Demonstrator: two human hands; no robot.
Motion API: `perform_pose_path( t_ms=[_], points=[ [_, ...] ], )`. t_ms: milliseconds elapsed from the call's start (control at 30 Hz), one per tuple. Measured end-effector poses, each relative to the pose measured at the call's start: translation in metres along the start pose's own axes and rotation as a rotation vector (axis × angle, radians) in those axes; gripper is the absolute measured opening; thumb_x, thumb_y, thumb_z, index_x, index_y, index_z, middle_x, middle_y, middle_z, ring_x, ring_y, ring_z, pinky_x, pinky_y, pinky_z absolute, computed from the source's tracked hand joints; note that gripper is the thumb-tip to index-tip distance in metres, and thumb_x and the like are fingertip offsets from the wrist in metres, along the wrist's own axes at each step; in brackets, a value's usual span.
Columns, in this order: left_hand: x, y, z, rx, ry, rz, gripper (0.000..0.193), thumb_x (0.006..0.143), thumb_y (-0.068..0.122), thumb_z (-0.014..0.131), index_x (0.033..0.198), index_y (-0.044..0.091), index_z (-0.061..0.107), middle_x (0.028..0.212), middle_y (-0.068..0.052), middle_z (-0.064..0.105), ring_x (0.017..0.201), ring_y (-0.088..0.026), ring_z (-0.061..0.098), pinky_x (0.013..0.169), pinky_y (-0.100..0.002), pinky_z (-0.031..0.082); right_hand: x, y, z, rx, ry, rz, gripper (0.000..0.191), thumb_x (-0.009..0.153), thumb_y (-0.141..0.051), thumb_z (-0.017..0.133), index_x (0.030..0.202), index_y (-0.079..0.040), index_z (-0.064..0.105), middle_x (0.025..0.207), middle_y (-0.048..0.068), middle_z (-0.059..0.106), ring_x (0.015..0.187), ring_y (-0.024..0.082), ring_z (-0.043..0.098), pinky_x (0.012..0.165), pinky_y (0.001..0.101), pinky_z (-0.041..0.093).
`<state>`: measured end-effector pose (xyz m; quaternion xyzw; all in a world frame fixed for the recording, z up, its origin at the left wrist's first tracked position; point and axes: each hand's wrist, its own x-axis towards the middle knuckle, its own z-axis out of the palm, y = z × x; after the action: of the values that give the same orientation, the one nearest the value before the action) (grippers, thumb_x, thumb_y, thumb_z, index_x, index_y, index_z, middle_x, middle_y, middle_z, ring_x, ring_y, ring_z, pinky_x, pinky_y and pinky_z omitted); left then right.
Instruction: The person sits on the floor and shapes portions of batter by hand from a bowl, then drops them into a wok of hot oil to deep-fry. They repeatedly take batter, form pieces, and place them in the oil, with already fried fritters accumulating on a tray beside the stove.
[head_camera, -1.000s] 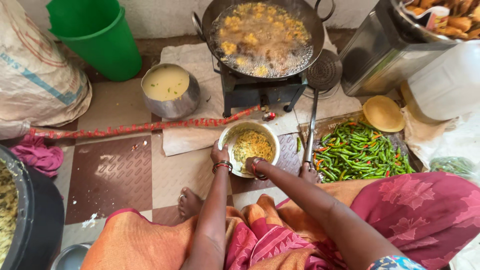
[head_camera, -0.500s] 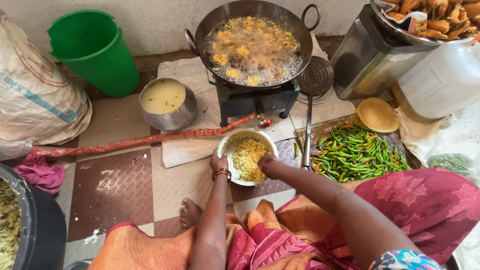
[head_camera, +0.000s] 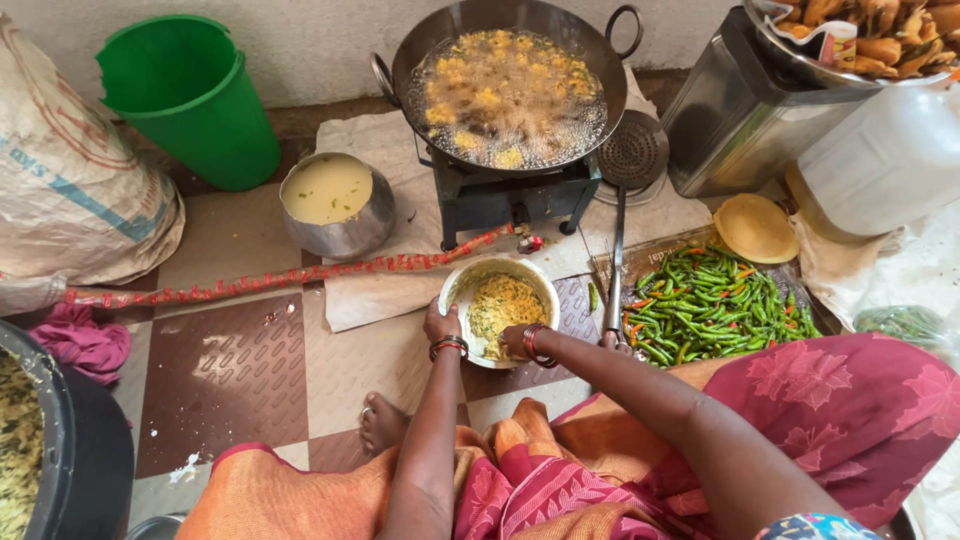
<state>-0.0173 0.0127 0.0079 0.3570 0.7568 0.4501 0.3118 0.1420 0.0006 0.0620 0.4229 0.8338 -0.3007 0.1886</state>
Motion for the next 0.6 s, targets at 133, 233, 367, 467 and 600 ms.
perform_pose_path(
  t_ms=[133,233,367,467,600],
  points=[
    [0.001,0.002,-0.001,0.001,-0.003,0.032,0.035,0.085,0.016,0.078,0.119,0.015,0.073,0.109,-0.014,0.078,0.100,-0.032,0.074,0.089,-0.043,0.056,0.011,-0.015,0.008,-0.064,0.030,0.182,0.032,0.088,-0.026,0.064,0.109,-0.006,0.078,0.108,0.022,0.074,0.098,0.038,0.073,0.082,0.0476,0.059],
    [0.001,0.002,-0.002,0.020,-0.008,0.019,0.035,0.085,0.016,0.078,0.119,0.015,0.072,0.109,-0.015,0.077,0.101,-0.033,0.074,0.088,-0.044,0.055,0.016,-0.024,0.021,-0.121,0.078,0.112,0.033,0.095,-0.030,0.058,0.110,-0.008,0.077,0.108,0.023,0.074,0.097,0.040,0.072,0.082,0.0490,0.057],
    [0.001,0.001,-0.003,0.044,-0.064,0.030,0.036,0.085,0.017,0.078,0.120,0.016,0.072,0.111,-0.015,0.076,0.102,-0.033,0.073,0.088,-0.044,0.055,0.006,-0.002,0.016,0.045,0.039,-0.176,0.039,0.093,-0.036,0.066,0.113,-0.003,0.072,0.105,0.026,0.074,0.097,0.041,0.069,0.085,0.0474,0.055],
    [0.002,0.001,-0.002,0.055,-0.075,0.008,0.037,0.085,0.018,0.078,0.122,0.017,0.072,0.111,-0.015,0.076,0.103,-0.033,0.073,0.089,-0.044,0.055,-0.001,0.022,0.001,-0.454,-0.302,-0.207,0.036,0.090,-0.030,0.061,0.108,-0.003,0.078,0.105,0.023,0.077,0.095,0.038,0.074,0.084,0.0468,0.057],
    [0.001,0.002,0.000,0.060,-0.067,-0.004,0.038,0.085,0.018,0.078,0.122,0.017,0.072,0.111,-0.016,0.076,0.104,-0.033,0.073,0.090,-0.044,0.056,-0.005,0.017,0.003,-0.370,-0.127,0.140,0.030,0.084,-0.023,0.067,0.104,-0.003,0.078,0.108,0.022,0.074,0.104,0.036,0.072,0.088,0.0458,0.058]
  ],
)
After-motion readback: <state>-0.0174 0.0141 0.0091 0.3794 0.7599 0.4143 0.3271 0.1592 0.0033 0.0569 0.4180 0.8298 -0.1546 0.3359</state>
